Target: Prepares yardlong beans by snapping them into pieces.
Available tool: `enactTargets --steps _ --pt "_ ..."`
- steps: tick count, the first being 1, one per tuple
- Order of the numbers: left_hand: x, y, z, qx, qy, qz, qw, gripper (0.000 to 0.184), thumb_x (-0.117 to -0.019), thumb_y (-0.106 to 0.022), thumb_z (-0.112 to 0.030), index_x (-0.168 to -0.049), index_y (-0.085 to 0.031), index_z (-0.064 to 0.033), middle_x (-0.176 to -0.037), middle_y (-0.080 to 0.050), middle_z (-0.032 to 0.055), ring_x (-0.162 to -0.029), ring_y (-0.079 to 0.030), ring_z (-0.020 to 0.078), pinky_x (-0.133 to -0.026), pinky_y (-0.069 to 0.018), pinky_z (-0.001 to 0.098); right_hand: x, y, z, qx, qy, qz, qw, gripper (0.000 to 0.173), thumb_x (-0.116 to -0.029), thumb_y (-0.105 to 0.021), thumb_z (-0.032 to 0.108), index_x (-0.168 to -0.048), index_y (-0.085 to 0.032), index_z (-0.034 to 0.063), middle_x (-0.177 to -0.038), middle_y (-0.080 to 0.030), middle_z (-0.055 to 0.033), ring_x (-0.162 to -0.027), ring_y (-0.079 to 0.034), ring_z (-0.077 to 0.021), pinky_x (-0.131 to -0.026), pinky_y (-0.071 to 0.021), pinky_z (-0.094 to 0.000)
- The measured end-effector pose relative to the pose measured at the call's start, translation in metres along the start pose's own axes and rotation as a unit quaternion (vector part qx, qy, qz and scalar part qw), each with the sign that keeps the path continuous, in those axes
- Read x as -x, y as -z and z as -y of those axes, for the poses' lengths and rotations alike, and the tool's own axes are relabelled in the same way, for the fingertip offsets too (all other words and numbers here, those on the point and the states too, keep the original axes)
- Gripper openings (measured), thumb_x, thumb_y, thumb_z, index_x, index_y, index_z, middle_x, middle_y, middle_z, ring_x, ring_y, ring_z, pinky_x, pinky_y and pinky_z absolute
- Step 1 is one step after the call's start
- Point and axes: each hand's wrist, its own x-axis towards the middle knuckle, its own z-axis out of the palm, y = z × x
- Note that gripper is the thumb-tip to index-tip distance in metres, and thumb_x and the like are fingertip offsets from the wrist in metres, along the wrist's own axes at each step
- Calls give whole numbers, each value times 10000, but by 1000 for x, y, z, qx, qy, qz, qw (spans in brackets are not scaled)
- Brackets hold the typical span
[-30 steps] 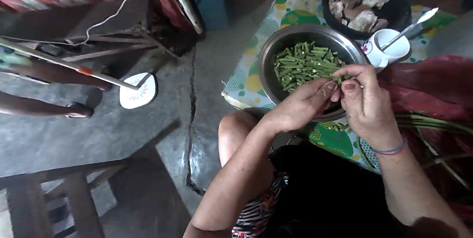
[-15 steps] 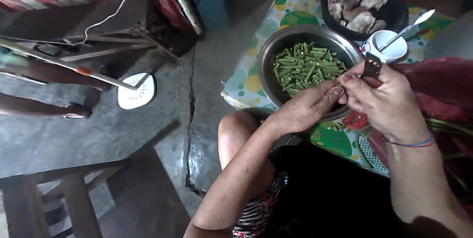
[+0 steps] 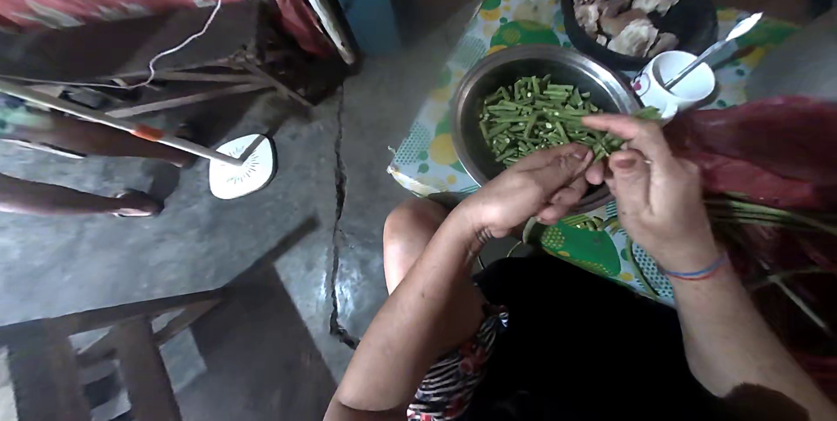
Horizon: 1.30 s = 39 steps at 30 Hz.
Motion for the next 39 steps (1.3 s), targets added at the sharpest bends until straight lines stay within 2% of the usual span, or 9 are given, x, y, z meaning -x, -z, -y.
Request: enactTargets --steps 4,9,14,18,20,26,30,35,39 --pt "1 0 0 -21 -14 6 1000 299 -1100 -260 -183 -923 -494 -128 -606 -413 -101 -519 -383 -31 -509 -341 122 0 -7 1 43 17 -16 999 402 -1117 -373 368 -1185 -564 21 -727 -615 -59 -599 -594 -115 -544 -490 -270" --pt "0 -3 1 -135 -23 1 991 264 -1089 -292 -147 -943 -509 -111 -666 -390 -107 -560 -357 -38 -517 -305 124 -5 -7 1 27 -70 -8 997 422 -1122 -349 369 -1098 -555 1 -670 -547 -38 -510 -525 -72 -493 -466 -252" --pt "-1 -1 1 -207 -16 -48 977 228 -1096 -379 -152 -1079 -577 -41 -761 -458 -53 -637 -432 -2 -587 -381 155 -14 6 -11 -83 -142 74 984 553 -1089 -345 497 -1478 -453 119 -861 -617 -9 -550 -525 -39 -486 -478 -238" --pt "-1 -1 2 -228 2 -52 972 215 -1088 -391 -133 -1117 -575 -25 -791 -481 -36 -677 -464 9 -627 -410 164 -12 8 -10 -74 -106 71 989 277 -1055 -548 333 -1081 -627 69 -787 -593 62 -587 -493 67 -541 -431 -117" --pt "-2 -1 1 -236 13 -54 970 228 -1098 -379 -146 -1107 -570 -22 -779 -497 -34 -673 -476 12 -626 -417 165 -12 9 -12 -62 -118 49 990 263 -1046 -565 326 -1018 -621 70 -741 -553 71 -558 -458 71 -527 -410 -118" --pt "-1 2 2 -258 9 -50 965 285 -1113 -345 -175 -1024 -576 -33 -726 -447 -38 -625 -442 21 -588 -397 177 -21 22 -21 -84 -168 8 982 256 -1050 -552 362 -1108 -619 121 -738 -515 89 -516 -423 44 -473 -384 -145" --pt "-3 2 3 -306 -12 -97 947 274 -1116 -365 -191 -1013 -564 -34 -737 -472 -1 -610 -454 54 -570 -414 205 -14 20 -21 -70 -113 5 991 572 -1089 -301 527 -1470 -438 122 -828 -538 31 -584 -467 -22 -494 -415 -208" --pt "-5 1 6 -367 -79 -102 921 245 -1098 -392 -143 -996 -573 -14 -761 -502 19 -643 -479 69 -592 -426 224 1 2 -8 2 -52 34 998 489 -1115 -328 418 -1356 -613 102 -708 -567 -39 -523 -491 -110 -474 -431 -304" --pt "-5 -1 9 -428 -109 -118 889 227 -1091 -422 -127 -1041 -591 17 -833 -573 75 -732 -563 126 -687 -502 286 3 -9 -5 54 -62 9 997 426 -1122 -350 348 -1192 -604 13 -691 -559 -89 -519 -512 -165 -480 -434 -337"
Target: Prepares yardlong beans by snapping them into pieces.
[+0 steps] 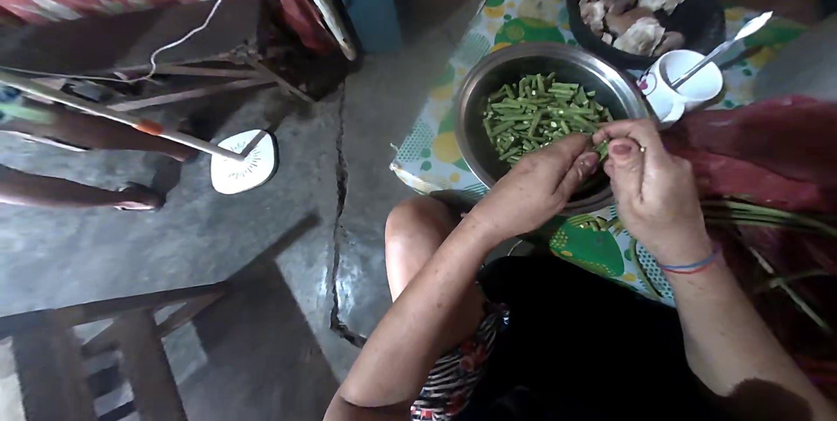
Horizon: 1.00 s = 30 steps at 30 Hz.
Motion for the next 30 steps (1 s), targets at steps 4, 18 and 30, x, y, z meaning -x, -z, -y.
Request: enactTargets --steps 4,18,30 --pt "-1 -3 -2 -52 -17 2 999 242 -1085 -448 -115 -1129 -608 61 -904 -629 143 -790 -629 209 -752 -551 367 -6 -2 1 -37 -83 19 996 471 -1117 -319 405 -1145 -567 5 -662 -493 -35 -504 -481 -104 -494 -441 -300" --pt "1 6 -2 -24 72 44 996 301 -1106 -417 -225 -1154 -592 15 -879 -607 114 -771 -602 196 -733 -529 379 -20 15 -13 -74 -104 61 990 364 -1062 -512 410 -1105 -623 66 -701 -497 17 -525 -430 -40 -503 -397 -251" --pt "1 9 0 -23 117 9 993 342 -1117 -363 -222 -1063 -635 -22 -781 -616 71 -655 -599 179 -630 -533 383 -21 16 -11 -110 -68 26 991 509 -1094 -331 478 -1357 -494 73 -769 -517 10 -551 -468 -61 -486 -427 -260"
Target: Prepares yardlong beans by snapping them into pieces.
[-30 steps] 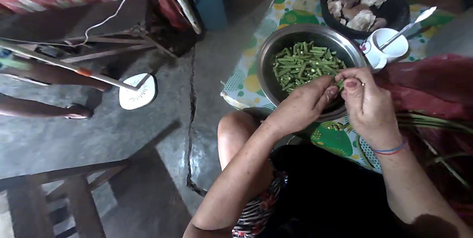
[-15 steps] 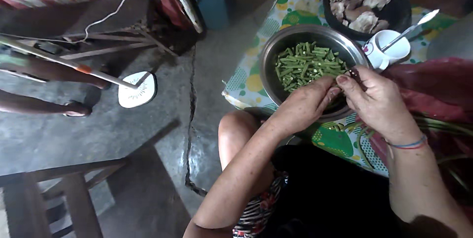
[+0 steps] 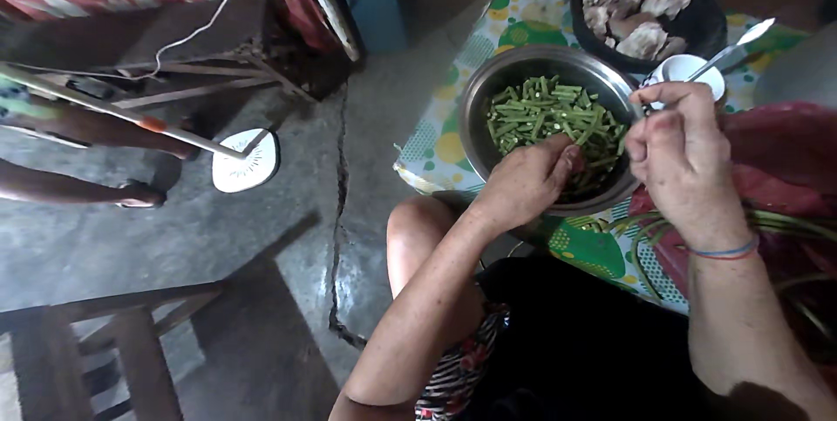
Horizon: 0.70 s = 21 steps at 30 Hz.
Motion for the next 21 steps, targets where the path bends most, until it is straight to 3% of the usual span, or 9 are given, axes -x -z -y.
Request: enactTargets --steps 2,4,6,8,11,14,17,19,21 --pt "0 0 0 4 -12 4 1000 323 -1114 -370 -210 -1056 -631 -28 -777 -602 59 -647 -581 164 -619 -521 365 7 -6 5 -4 28 34 999 597 -1089 -257 549 -1408 -504 108 -743 -516 21 -542 -466 -63 -466 -426 -264" --pt "0 -1 0 4 -37 0 999 296 -1105 -390 -192 -1064 -635 -30 -781 -604 54 -647 -576 151 -615 -514 349 11 -13 8 27 48 44 998 499 -1107 -318 451 -1401 -582 147 -728 -538 0 -540 -478 -90 -483 -429 -292" --pt "1 -2 0 -19 -53 -18 998 274 -1095 -425 -182 -1096 -646 -21 -807 -629 74 -692 -612 177 -651 -533 387 12 -18 9 85 69 32 993 432 -1108 -384 387 -1292 -638 90 -753 -612 -75 -565 -536 -166 -519 -457 -360" --pt "1 -5 0 -83 -74 -54 992 217 -1076 -485 -162 -1087 -642 -13 -823 -640 105 -719 -641 236 -657 -538 451 10 -21 10 136 71 20 988 407 -1107 -396 368 -1162 -624 34 -689 -572 -98 -541 -548 -227 -489 -436 -400" --pt "-3 -15 4 -186 -157 -132 961 172 -1029 -574 -146 -1073 -698 -36 -872 -691 111 -739 -694 259 -621 -559 444 1 -20 11 112 -11 37 993 477 -1112 -329 433 -1105 -587 33 -645 -488 -58 -508 -498 -182 -480 -425 -375" --pt "-6 -14 5 -200 -145 -180 952 250 -1027 -600 -205 -1177 -723 -48 -1016 -715 136 -941 -701 289 -802 -576 454 -13 -7 7 15 -106 94 990 544 -1098 -262 514 -1297 -549 96 -732 -554 -45 -527 -509 -146 -491 -452 -343" --pt "-11 -8 8 -238 -36 -128 962 609 -999 -664 -307 -1523 -454 -78 -1442 -558 188 -1350 -521 367 -1071 -465 528 -15 9 0 -13 -128 98 987 591 -1086 -260 545 -1581 -336 231 -763 -588 -45 -490 -468 -143 -447 -422 -323" --pt "-14 -15 15 -264 -59 -101 958 558 -983 -678 -260 -1498 -513 -122 -1542 -479 152 -1454 -407 359 -1139 -390 544 -6 23 -3 31 -124 77 989 589 -1085 -328 526 -1580 -360 208 -798 -605 -70 -555 -520 -189 -509 -468 -399" --pt "-17 -25 15 -280 -93 -18 955 365 -1004 -628 -212 -1365 -661 -177 -1546 -489 104 -1491 -356 337 -1177 -319 581 11 32 -7 79 -106 75 988 502 -1081 -423 469 -1400 -561 107 -877 -645 -136 -691 -618 -290 -632 -517 -540"
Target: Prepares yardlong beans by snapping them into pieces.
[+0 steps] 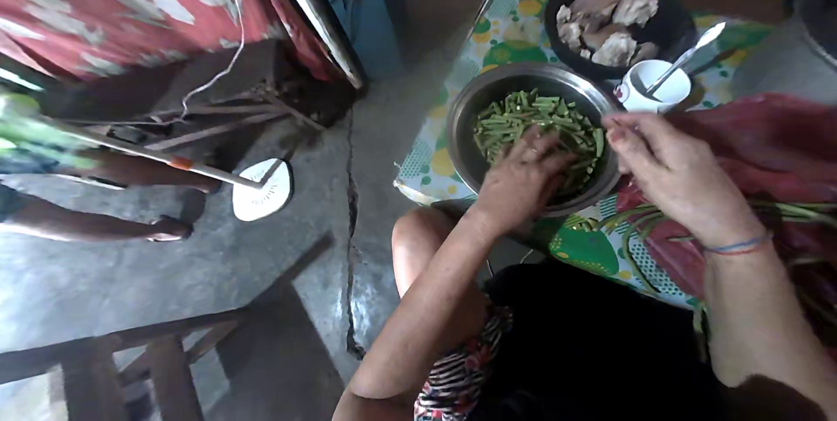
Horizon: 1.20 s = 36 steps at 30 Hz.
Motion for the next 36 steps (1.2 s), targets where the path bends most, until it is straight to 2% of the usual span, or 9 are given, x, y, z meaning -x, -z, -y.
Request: enactTargets --steps 2,5,12,18,23,26,29,32,36 --pt "-9 2 -14 1 -2 143 990 356 -1064 -520 -226 -1399 -641 -216 -1624 -394 40 -1563 -183 320 -1202 -115 687 19 -7 -13 31 23 0 999 439 -1067 -484 432 -1192 -678 58 -893 -683 -167 -770 -667 -336 -693 -525 -601" --pt "-37 0 -16 -44 -7 239 970 433 -1087 -472 -236 -1517 -511 -276 -1699 -226 -16 -1585 -12 322 -1156 15 755 40 -23 -24 32 11 9 999 413 -1061 -524 386 -1280 -684 74 -1051 -730 -199 -910 -711 -396 -785 -536 -646" --pt "-90 -6 28 -137 -3 158 978 551 -990 -614 -483 -1516 -472 -398 -1702 -211 -41 -1573 -80 376 -1118 -106 792 50 -33 -27 41 -13 -4 999 387 -1074 -519 360 -1380 -629 151 -994 -731 -219 -835 -711 -454 -697 -535 -658" --pt "-65 24 36 -161 130 114 972 546 -1026 -575 -437 -1542 -435 -325 -1677 -263 96 -1500 -289 430 -1090 -240 773 50 -32 -32 27 -1 -17 1000 382 -1062 -546 360 -1348 -651 130 -971 -735 -219 -828 -715 -462 -683 -539 -648" --pt "-18 31 0 -118 223 133 958 608 -1083 -483 -309 -1638 -235 -283 -1684 -133 229 -1507 -233 486 -1126 -336 665 51 -36 -34 19 0 -21 1000 369 -1062 -549 357 -1329 -662 129 -964 -734 -214 -819 -712 -461 -672 -539 -638" --pt "-6 21 -24 -98 228 162 955 553 -1087 -466 -234 -1616 -311 -195 -1703 -10 212 -1541 -106 481 -1184 -293 612 54 -36 -35 21 -15 3 1000 410 -1064 -542 372 -1410 -614 163 -974 -731 -224 -837 -707 -470 -708 -537 -646" --pt "-13 7 -34 -92 166 169 967 513 -1067 -504 -172 -1572 -415 -182 -1720 -48 127 -1564 -25 432 -1176 -169 706 63 -31 -42 -8 7 -41 999 419 -1044 -591 334 -1427 -607 166 -977 -735 -222 -819 -707 -466 -705 -531 -670" --pt "-26 0 -30 -74 94 156 980 424 -1072 -496 -169 -1495 -535 -177 -1693 -228 92 -1564 -81 418 -1170 -117 735 74 1 -59 -2 -31 -80 996 380 -1050 -581 324 -1373 -640 133 -1051 -730 -219 -878 -705 -467 -738 -517 -704" --pt "-26 -9 -36 -59 40 -20 997 301 -1038 -549 -163 -1305 -688 -141 -1555 -480 114 -1510 -282 420 -1159 -196 721 90 57 -101 113 -132 -151 973 379 -1062 -560 335 -1178 -670 -8 -1016 -678 -320 -901 -657 -563 -718 -458 -758"
